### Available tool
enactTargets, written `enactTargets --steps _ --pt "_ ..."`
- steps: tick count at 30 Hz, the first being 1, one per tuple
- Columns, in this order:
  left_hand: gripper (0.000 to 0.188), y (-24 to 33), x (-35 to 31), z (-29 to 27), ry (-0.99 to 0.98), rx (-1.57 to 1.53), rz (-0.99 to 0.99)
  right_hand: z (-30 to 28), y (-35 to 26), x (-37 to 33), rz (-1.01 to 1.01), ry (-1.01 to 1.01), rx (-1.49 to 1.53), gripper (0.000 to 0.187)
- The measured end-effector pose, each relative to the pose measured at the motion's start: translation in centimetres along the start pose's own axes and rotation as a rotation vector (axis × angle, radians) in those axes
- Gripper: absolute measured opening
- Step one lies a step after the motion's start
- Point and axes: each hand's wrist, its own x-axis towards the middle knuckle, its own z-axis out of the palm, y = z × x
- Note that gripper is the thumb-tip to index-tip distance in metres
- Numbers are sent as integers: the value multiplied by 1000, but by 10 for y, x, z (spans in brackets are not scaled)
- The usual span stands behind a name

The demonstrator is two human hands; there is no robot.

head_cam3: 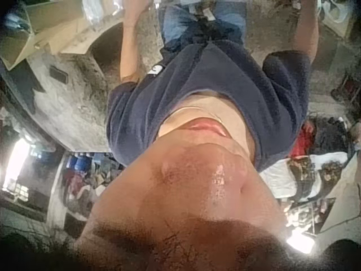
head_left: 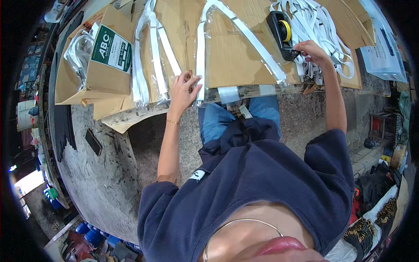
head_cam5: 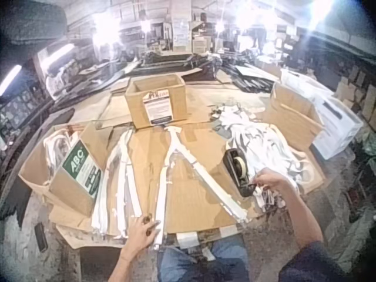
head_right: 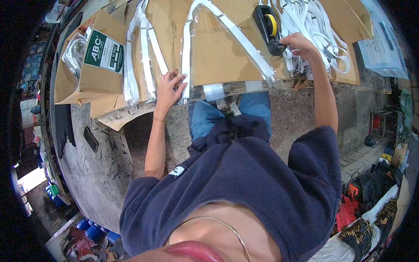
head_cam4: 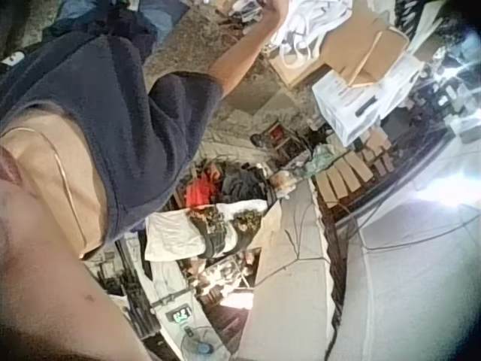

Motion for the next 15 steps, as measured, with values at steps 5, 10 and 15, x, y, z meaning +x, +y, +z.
enactTargets --steps 5,10,15 --pt "28 0 1 0 -31 -1 -20 -2 3 1 -24 -114 116 21" --pt "27 3 3 0 -26 0 -22 5 3 -11 -143 -13 142 26" --pt "28 3 4 0 -19 21 -6 4 -7 -36 -253 20 227 26"
